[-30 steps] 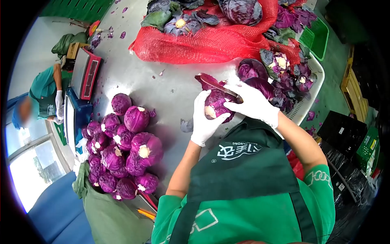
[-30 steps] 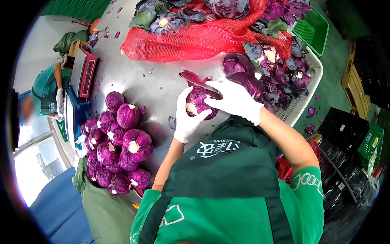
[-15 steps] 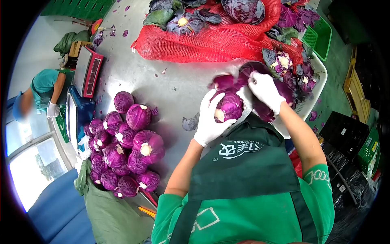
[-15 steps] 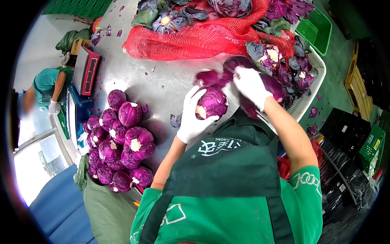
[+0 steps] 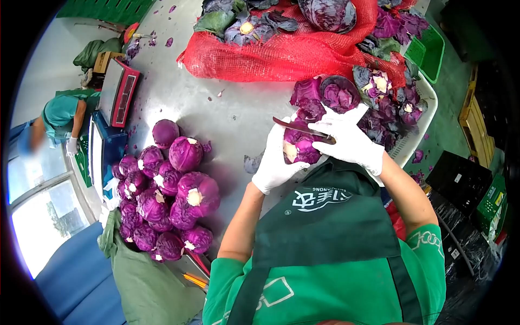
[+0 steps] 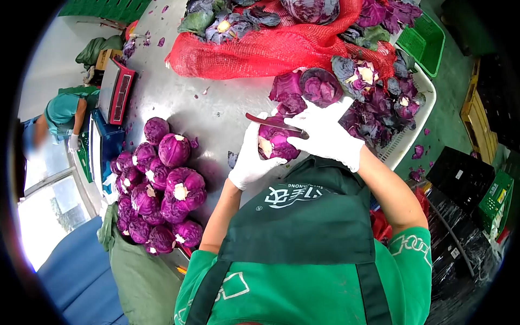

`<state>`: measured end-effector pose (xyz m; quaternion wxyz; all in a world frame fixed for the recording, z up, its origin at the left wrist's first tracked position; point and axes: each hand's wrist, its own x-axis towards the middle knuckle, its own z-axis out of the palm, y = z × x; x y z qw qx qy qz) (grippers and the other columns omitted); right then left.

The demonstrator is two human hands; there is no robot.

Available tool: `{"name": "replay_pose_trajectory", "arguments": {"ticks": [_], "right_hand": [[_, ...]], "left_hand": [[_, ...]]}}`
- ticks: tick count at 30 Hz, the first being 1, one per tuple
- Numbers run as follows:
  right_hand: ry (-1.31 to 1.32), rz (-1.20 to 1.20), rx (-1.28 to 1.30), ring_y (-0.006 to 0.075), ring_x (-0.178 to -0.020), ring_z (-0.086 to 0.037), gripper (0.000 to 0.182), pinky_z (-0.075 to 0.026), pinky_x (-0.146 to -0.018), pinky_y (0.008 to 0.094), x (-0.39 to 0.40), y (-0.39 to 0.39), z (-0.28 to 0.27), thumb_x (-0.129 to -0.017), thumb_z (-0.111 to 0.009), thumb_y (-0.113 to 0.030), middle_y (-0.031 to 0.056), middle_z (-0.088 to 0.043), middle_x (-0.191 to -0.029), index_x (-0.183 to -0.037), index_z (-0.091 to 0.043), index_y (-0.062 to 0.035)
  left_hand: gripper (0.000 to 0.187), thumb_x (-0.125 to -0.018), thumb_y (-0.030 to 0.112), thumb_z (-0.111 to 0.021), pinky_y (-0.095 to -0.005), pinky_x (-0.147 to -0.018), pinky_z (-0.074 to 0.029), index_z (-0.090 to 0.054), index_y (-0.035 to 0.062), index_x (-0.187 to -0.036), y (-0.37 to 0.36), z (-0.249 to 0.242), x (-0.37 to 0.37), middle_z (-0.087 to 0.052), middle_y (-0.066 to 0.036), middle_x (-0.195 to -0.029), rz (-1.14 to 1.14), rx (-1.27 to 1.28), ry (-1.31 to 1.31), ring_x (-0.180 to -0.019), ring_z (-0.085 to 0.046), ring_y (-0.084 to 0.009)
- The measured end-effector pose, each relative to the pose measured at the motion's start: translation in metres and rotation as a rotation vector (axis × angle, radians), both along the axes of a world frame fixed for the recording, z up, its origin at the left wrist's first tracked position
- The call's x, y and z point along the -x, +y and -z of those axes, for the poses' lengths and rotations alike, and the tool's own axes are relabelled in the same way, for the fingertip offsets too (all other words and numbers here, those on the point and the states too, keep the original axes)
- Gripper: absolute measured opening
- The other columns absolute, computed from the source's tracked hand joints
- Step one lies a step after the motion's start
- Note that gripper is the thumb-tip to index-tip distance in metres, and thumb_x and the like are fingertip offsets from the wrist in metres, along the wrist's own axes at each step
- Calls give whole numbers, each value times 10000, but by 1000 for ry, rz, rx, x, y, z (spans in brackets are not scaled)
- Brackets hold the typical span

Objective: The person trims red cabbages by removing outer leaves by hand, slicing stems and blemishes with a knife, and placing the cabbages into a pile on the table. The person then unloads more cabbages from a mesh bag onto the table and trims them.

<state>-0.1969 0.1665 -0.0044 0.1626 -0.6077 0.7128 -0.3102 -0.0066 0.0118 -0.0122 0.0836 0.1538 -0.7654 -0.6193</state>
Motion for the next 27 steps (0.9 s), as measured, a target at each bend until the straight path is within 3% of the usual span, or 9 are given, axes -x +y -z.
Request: {"name": "replay_pose_trajectory", "arguments": {"ticks": [4, 6, 8, 10, 15, 20, 21, 25, 27], "right_hand": [[-4, 113, -138, 305, -804, -659, 286, -519, -775, 349, 2, -2, -13, -848, -595, -124, 161, -671, -885, -1089, -698, -10], [-72, 354, -352, 314, -809, -671, 265, -524, -782, 360, 26, -4, 2, -864, -592, -138, 158, -668, -825, -1072, -706, -19], [-187, 630, -185, 329, -891, -658, 233, -522, -752, 428, 52, 9, 40, -886, -594, -198, 131, -658, -909, -1042, -685, -51], [-69, 604, -41, 330, -972, -655, 423, -528, -837, 410, 28, 6, 3, -874, -676, -354, 149, -642, -1062, -1179, -662, -61], [-299, 233, -282, 373, -1030, -620, 824, -498, -910, 451, -49, -4, -26, -827, -716, -502, 208, -576, -1183, -1492, -417, -119], [-331, 185, -70, 276, -928, -607, 667, -513, -851, 383, -51, 5, 5, -855, -717, -321, 168, -564, -1130, -1427, -491, -64], [-705, 242, -267, 276, -950, -615, 662, -513, -861, 383, -46, 2, -9, -844, -719, -328, 177, -568, -1146, -1397, -502, -36], [-318, 172, -230, 382, -1070, -600, 714, -502, -907, 455, -56, -4, -27, -813, -713, -368, 210, -552, -1193, -1375, -478, 2], [-369, 191, -261, 393, -1081, -593, 703, -498, -917, 462, -58, -4, -28, -812, -708, -367, 218, -542, -1216, -1362, -479, 6]], "left_hand": [[1095, -672, 272, -912, -439, -1187, -276, -272, 27, -1527, -11, -1, 2, -330, -176, -1546, 151, 332, 2, -1427, -351, -311], [1087, -673, 276, -909, -438, -1185, -280, -281, 29, -1524, -11, 2, -7, -329, -177, -1544, 116, 291, -42, -1429, -348, -317], [1078, -674, 280, -907, -436, -1184, -284, -289, 32, -1521, -11, 2, -16, -329, -177, -1542, 79, 254, -82, -1430, -344, -322], [1042, -645, 192, -894, -434, -1194, -268, -325, 60, -1508, -12, 2, -25, -320, -215, -1528, 6, 126, -85, -1438, -319, -380], [987, -655, 232, -877, -527, -1202, -214, -374, 55, -1486, 1, -25, -23, -295, -241, -1540, 40, 603, -209, -1465, -236, -436], [1081, -635, 344, -896, -544, -1182, -241, -330, -20, -1481, 22, -37, -18, -289, -276, -1542, 83, 739, -330, -1445, -256, -479], [1088, -636, 339, -887, -547, -1164, -258, -314, -3, -1495, 23, -33, -20, -285, -270, -1547, 22, 702, -320, -1449, -248, -475], [1060, -648, 339, -880, -540, -1156, -286, -324, -28, -1472, 27, -10, -27, -307, -289, -1521, -106, 703, -259, -1426, -284, -481], [1013, -660, 328, -876, -525, -1157, -300, -351, -39, -1444, 31, -5, -26, -341, -292, -1488, -153, 737, -196, -1399, -329, -471]]}}
